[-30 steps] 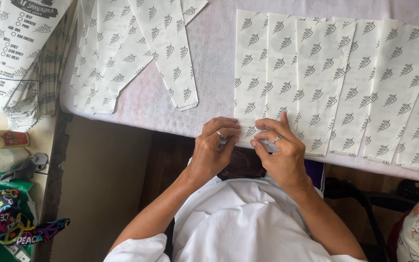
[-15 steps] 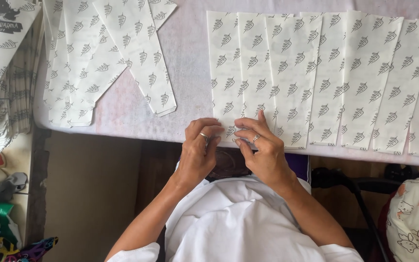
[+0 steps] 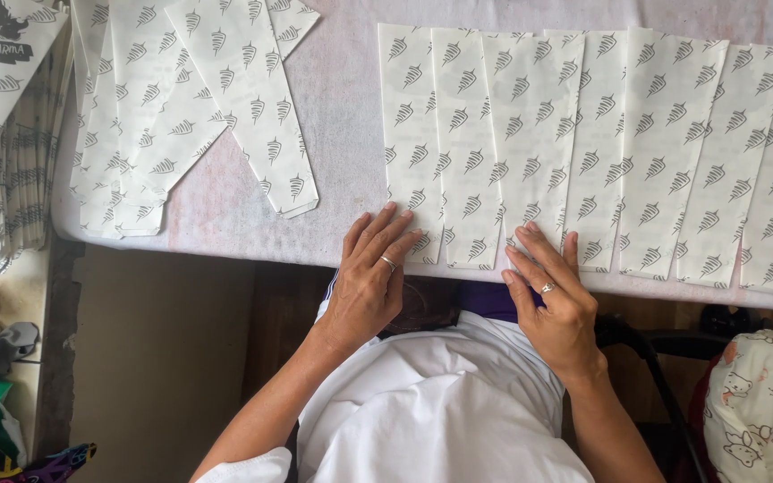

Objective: Arranging printed paper strips in a row on a table and applying a line of glue to the top edge of each strip for packaging assembly.

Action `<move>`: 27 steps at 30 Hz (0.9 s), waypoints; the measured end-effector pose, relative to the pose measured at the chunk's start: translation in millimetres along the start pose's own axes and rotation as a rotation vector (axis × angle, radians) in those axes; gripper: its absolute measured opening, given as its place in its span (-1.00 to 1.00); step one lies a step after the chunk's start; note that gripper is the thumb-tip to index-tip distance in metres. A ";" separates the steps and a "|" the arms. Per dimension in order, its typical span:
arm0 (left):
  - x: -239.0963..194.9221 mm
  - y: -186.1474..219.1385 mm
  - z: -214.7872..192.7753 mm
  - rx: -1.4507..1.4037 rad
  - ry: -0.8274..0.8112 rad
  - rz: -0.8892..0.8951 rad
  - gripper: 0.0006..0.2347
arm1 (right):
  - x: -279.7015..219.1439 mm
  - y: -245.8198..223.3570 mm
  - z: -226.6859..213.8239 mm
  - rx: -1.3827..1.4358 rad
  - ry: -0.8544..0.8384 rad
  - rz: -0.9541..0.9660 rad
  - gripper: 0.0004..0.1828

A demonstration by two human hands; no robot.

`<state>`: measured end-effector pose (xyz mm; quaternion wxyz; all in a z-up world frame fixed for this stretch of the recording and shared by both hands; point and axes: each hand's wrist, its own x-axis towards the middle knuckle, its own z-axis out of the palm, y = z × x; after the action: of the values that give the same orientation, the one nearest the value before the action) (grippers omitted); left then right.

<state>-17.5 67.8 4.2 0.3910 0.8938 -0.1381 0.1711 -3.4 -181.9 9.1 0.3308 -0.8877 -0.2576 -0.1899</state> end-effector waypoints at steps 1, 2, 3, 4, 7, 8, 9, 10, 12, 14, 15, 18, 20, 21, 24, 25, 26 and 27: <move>-0.4 0.1 0.4 0.002 -0.001 0.003 -0.62 | 0.8 0.1 1.3 0.001 0.003 0.001 -0.74; -0.9 0.2 0.4 -0.001 -0.001 0.002 -0.62 | 1.8 0.0 2.6 -0.002 0.003 -0.002 -0.73; -0.9 0.2 0.6 -0.003 0.002 0.000 -0.62 | 3.5 0.4 4.0 -0.005 0.003 -0.006 -0.72; -0.2 -1.4 1.4 0.000 0.002 0.002 -0.62 | 4.8 -0.2 3.9 -0.004 0.006 -0.007 -0.72; -1.5 -2.3 4.0 0.007 0.025 0.017 -0.63 | 7.4 -4.2 3.5 -0.013 0.014 -0.027 -0.73; -1.3 -1.1 4.2 -0.002 0.038 0.022 -0.63 | 8.8 -7.4 3.4 -0.008 0.027 -0.030 -0.73; 0.1 -1.4 2.8 -0.003 0.057 0.028 -0.63 | 12.8 -9.8 5.6 0.005 0.044 -0.039 -0.72; -1.0 -2.3 4.5 0.012 0.068 0.024 -0.63 | 13.7 -12.5 9.1 0.017 0.044 -0.053 -0.72; -4.2 -4.2 7.0 -0.040 0.112 0.045 -0.64 | 15.2 -18.4 16.7 0.040 0.036 -0.089 -0.74; -3.3 -12.7 2.2 0.023 0.169 0.044 -0.67 | 20.8 -22.7 27.9 0.071 0.030 -0.122 -0.75; -3.2 -16.1 0.8 0.067 0.213 0.048 -0.70 | 22.2 -25.0 31.9 0.085 0.025 -0.140 -0.75; 4.8 -40.4 -22.6 0.435 0.203 -0.085 -0.58 | 24.4 -22.3 40.8 0.029 -0.047 -0.153 -0.74; 9.7 -53.2 -28.9 0.505 0.200 -0.161 -0.58 | 23.9 -21.1 43.0 0.014 -0.051 -0.155 -0.74; 12.4 -59.8 -31.5 0.572 0.193 -0.236 -0.57 | 23.2 -20.2 43.9 -0.003 -0.054 -0.152 -0.75; 10.6 -53.8 -27.1 0.493 0.111 -0.244 -0.57 | 24.8 -24.3 41.7 -0.008 -0.054 -0.136 -0.78; 9.3 -47.6 -25.4 0.491 0.111 -0.242 -0.57 | 27.0 -27.7 42.1 -0.010 -0.053 -0.136 -0.78; 7.9 -41.4 -23.9 0.401 0.078 -0.226 -0.57 | 29.1 -31.2 42.6 -0.002 -0.049 -0.146 -0.79; 5.2 -34.6 -22.4 0.312 0.046 -0.213 -0.58 | 30.7 -34.9 43.0 0.008 -0.048 -0.158 -0.80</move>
<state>-4.1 106.7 -1.9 0.2664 0.9490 -0.0057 0.1686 7.9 -119.6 11.3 0.3119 -0.8676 -0.3358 -0.1930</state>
